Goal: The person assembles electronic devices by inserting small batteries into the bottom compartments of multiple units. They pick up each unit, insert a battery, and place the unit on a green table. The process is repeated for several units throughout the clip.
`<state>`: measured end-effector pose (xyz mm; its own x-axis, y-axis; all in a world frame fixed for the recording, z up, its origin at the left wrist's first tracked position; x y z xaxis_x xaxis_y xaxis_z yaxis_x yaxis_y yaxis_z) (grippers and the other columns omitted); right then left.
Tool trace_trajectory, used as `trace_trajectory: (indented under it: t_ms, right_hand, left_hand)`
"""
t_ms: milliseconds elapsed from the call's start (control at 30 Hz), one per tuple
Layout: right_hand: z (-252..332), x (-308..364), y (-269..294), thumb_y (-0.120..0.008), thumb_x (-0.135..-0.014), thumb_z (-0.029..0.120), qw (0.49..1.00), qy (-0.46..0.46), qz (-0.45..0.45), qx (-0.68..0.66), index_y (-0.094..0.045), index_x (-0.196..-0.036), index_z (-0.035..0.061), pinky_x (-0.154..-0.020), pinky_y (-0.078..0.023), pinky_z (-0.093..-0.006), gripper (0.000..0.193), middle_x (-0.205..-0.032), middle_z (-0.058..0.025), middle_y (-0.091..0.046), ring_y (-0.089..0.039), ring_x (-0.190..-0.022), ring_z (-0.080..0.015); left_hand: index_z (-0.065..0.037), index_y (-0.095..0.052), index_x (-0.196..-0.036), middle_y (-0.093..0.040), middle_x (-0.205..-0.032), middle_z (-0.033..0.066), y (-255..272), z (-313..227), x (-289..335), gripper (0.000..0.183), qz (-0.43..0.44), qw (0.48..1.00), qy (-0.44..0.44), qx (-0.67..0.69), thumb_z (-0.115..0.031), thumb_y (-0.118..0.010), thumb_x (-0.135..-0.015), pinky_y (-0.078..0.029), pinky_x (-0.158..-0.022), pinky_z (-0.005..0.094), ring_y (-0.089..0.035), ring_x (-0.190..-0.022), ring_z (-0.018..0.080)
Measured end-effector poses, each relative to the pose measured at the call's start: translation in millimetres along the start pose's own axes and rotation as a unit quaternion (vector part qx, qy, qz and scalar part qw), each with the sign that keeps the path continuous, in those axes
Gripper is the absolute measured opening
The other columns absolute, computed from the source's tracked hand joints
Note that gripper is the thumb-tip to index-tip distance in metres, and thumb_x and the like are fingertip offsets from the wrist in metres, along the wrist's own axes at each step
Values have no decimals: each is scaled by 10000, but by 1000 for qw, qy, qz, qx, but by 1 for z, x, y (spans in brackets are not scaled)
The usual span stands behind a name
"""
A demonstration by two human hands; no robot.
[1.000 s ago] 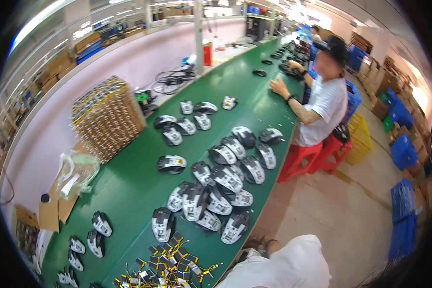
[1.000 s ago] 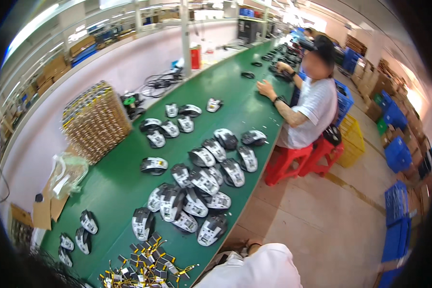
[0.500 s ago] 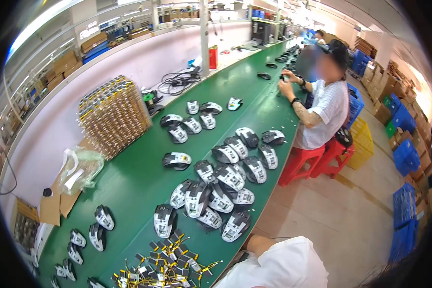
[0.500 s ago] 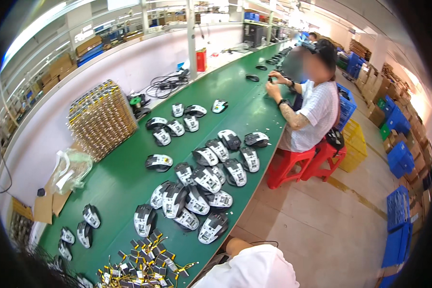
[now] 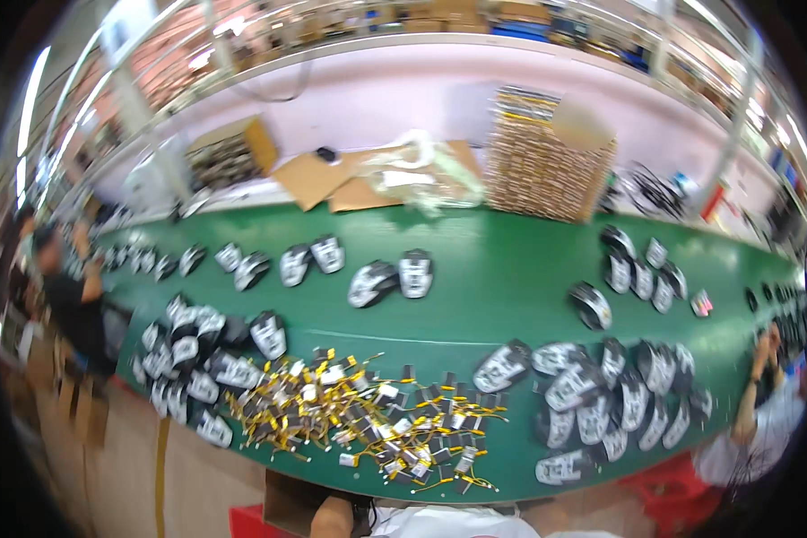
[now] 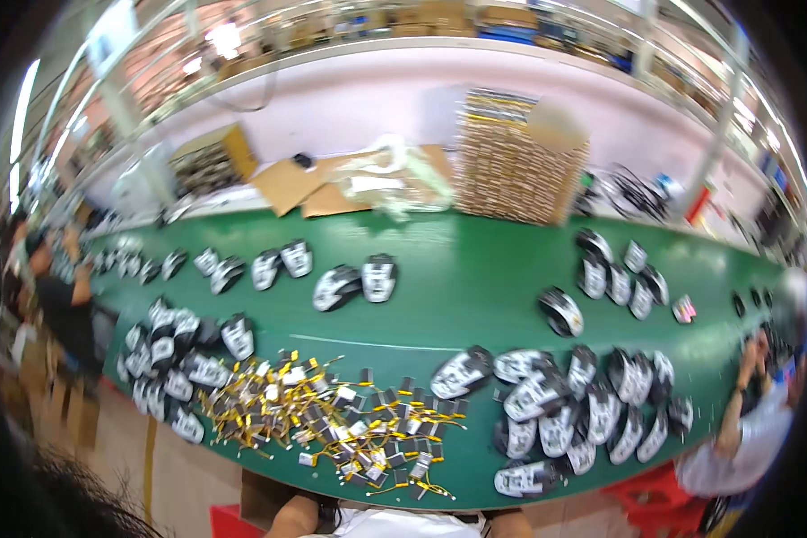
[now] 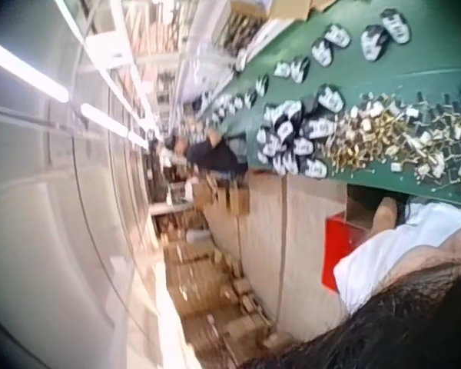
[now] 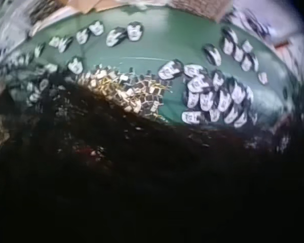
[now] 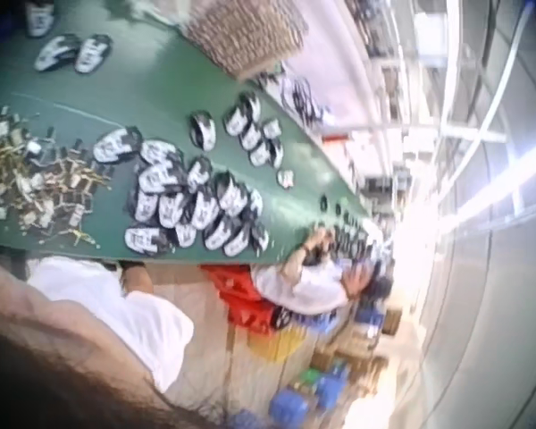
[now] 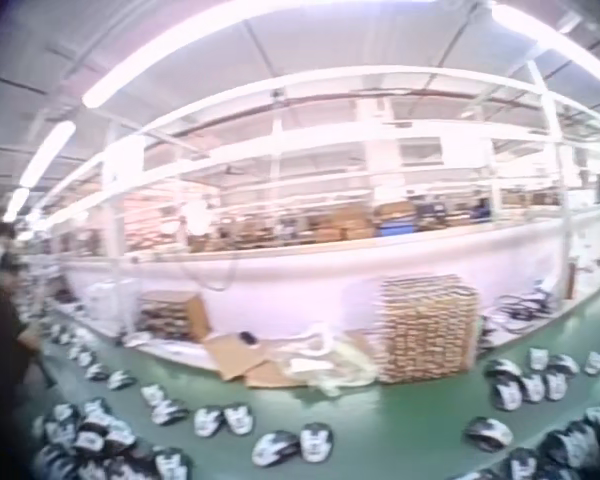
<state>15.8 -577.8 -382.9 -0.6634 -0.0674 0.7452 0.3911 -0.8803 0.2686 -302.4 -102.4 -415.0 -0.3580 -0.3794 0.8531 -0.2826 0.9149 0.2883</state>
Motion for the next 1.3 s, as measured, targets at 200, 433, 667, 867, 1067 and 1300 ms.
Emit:
trace_trajectory:
  t_ms: [200, 433, 667, 867, 1067, 1300]
  right_hand:
    - [89, -45, -8, -542, -929, 281, 994, 48, 37, 89, -676, -952, 58, -661, -513, -368, 261, -827, -74, -662, -646, -748, -227]
    - [168, -72, -49, -542, -925, 268, 979, 91, 84, 165, -676, -974, 56, -669, -518, -366, 255, -854, -75, -670, -651, -759, -228]
    - [194, -78, -70, -542, -921, 256, 972, 102, 102, 186, -676, -996, 55, -677, -523, -364, 253, -880, -77, -677, -656, -771, -229]
    - [207, -82, -93, -542, -917, 245, 966, 114, 121, 198, -676, -1016, 54, -684, -528, -362, 253, -903, -78, -684, -661, -780, -230]
    - [208, -89, -61, -542, -914, 234, 971, 126, 93, 179, -675, -1035, 53, -691, -532, -361, 256, -925, -79, -690, -665, -790, -231]
    - [107, -57, 12, -542, -910, 222, 987, 58, 64, 137, -675, -1057, 51, -699, -537, -359, 262, -951, -81, -698, -671, -802, -231]
  left_hand:
    - [-58, -718, -936, -712, -825, 129, 2, 30, 14, 197, -28, 999, 5, 45, -186, -632, -814, -537, -690, 391, -677, -738, 251]
    - [-53, -721, -922, -713, -808, 129, -6, 36, 15, 186, -31, 997, 3, 72, -170, -629, -811, -539, -682, 393, -680, -721, 254]
    - [-48, -725, -908, -715, -790, 129, 7, 25, 11, 175, -30, 996, -24, 77, -154, -627, -808, -541, -675, 395, -683, -703, 256]
    - [-43, -727, -896, -716, -775, 129, 134, 42, 63, 167, -164, 969, -169, 71, -140, -625, -806, -543, -668, 397, -685, -688, 258]
    - [-47, -591, -747, -605, -631, 34, 337, 0, 339, 286, -608, 723, -243, 218, -240, -542, -953, -481, -641, 316, -582, -622, 151]
    - [-27, -599, -950, -635, -909, 83, 177, -245, 707, 226, -715, 190, -658, -144, -221, -489, -990, -459, -791, 330, -582, -848, 175]
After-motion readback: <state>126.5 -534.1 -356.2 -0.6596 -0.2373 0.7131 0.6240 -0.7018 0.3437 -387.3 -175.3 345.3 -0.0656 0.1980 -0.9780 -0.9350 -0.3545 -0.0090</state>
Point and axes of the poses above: each hand's wrist, its own x-axis away from the middle knuckle, its own y-axis out of the back of the hand, z = x × y, the point moved 8 cm from there along -x, towards the middle knuckle
